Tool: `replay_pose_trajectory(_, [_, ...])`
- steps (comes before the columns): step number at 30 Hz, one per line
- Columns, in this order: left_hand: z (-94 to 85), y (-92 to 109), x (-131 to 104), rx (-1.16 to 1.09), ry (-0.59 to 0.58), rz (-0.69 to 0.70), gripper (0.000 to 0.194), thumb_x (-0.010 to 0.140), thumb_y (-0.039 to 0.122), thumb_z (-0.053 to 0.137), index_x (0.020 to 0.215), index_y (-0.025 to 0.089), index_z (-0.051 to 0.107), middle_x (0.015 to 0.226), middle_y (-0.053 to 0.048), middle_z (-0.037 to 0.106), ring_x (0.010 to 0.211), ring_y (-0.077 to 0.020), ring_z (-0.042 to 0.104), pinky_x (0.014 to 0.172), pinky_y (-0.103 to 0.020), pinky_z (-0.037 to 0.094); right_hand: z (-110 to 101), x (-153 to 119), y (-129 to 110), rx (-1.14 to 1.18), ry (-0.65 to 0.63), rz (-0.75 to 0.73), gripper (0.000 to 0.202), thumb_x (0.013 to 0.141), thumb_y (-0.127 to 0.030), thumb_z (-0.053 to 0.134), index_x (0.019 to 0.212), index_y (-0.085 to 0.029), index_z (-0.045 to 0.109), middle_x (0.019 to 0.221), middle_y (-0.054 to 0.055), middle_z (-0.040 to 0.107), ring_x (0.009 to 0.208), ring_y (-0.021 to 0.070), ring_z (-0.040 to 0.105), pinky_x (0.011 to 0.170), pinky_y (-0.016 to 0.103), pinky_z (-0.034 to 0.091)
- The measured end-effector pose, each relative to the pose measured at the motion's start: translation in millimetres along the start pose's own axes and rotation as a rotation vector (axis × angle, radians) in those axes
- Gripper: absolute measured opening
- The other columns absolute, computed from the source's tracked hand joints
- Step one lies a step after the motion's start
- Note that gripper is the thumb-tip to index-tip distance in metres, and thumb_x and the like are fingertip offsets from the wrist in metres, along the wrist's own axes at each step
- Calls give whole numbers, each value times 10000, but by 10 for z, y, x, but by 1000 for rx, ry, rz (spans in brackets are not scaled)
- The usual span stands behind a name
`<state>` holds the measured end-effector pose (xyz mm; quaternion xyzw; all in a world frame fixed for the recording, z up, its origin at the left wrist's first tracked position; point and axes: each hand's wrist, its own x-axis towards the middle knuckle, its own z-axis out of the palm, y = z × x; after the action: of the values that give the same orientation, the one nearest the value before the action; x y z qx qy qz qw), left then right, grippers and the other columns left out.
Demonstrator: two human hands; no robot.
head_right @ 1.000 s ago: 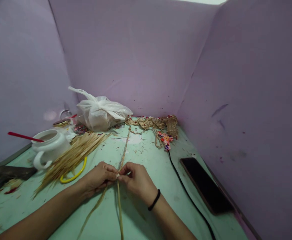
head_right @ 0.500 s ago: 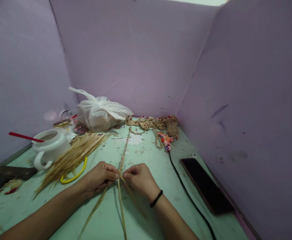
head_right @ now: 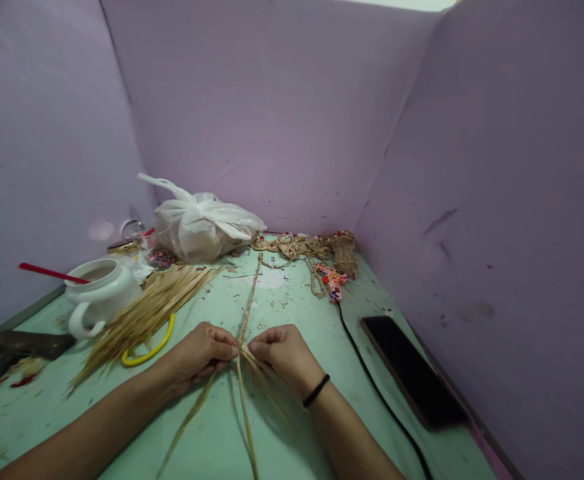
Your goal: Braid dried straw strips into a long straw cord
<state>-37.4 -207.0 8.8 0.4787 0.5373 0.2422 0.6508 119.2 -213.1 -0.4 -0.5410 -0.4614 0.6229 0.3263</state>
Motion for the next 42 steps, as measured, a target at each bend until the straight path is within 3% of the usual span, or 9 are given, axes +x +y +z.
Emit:
replay_pose_trajectory(8, [3, -10, 8, 10, 9, 9, 119, 512, 234, 538, 542, 120, 545, 339, 55, 410, 241, -28, 211, 281, -186, 93, 42, -28, -7, -11, -69, 29, 166, 553, -265, 601, 530, -101, 592, 443, 17, 568, 349, 63, 425, 381, 198, 307])
replay_pose_trajectory(16, [29, 36, -1, 80, 64, 11, 66, 527, 163, 518, 512, 107, 551, 319, 48, 407, 280, -26, 248, 336, -179, 140, 174, -54, -26, 42, -49, 96, 142, 555, -245, 587, 553, -119, 522, 410, -3, 538, 361, 89, 480, 404, 221, 404])
replay_pose_trajectory(21, [-2, 3, 30, 164, 69, 52, 68, 529, 154, 512, 490, 111, 548, 324, 38, 411, 318, -41, 286, 362, -185, 169, 251, -17, 11, 23, 9, 56, 26, 555, -144, 494, 535, -145, 477, 357, -40, 471, 292, 61, 396, 323, 182, 312])
replay_pose_trajectory(24, [-30, -31, 53, 231, 58, 76, 78, 531, 154, 498, 479, 115, 542, 328, 37, 405, 326, -44, 277, 366, -192, 175, 244, 18, 53, -85, 16, -2, 62, 547, -113, 463, 498, -146, 481, 334, -57, 419, 273, 32, 314, 298, 166, 216])
replay_pose_trajectory(28, [-61, -95, 101, 372, 30, 149, 104, 530, 156, 472, 449, 121, 526, 339, 32, 394, 348, -56, 296, 380, -202, 205, 214, 55, 79, -211, 21, -24, 117, 544, -106, 451, 436, -149, 464, 310, -54, 389, 289, 37, 314, 310, 172, 202])
replay_pose_trajectory(35, [-77, -114, 116, 354, 2, 191, 85, 514, 139, 447, 456, 122, 507, 358, 46, 370, 369, -55, 290, 392, -202, 187, 126, 47, -45, -133, -167, 9, 143, 579, -213, 562, 480, -122, 515, 392, -39, 465, 362, 40, 378, 395, 174, 303])
replay_pose_trajectory(42, [-58, -95, 84, 237, -16, 213, 90, 520, 164, 470, 452, 118, 507, 359, 42, 387, 369, -52, 286, 392, -204, 195, 154, 62, 24, 44, -112, -9, 294, 457, -303, 714, 507, -122, 488, 428, -41, 483, 399, 45, 407, 439, 195, 320])
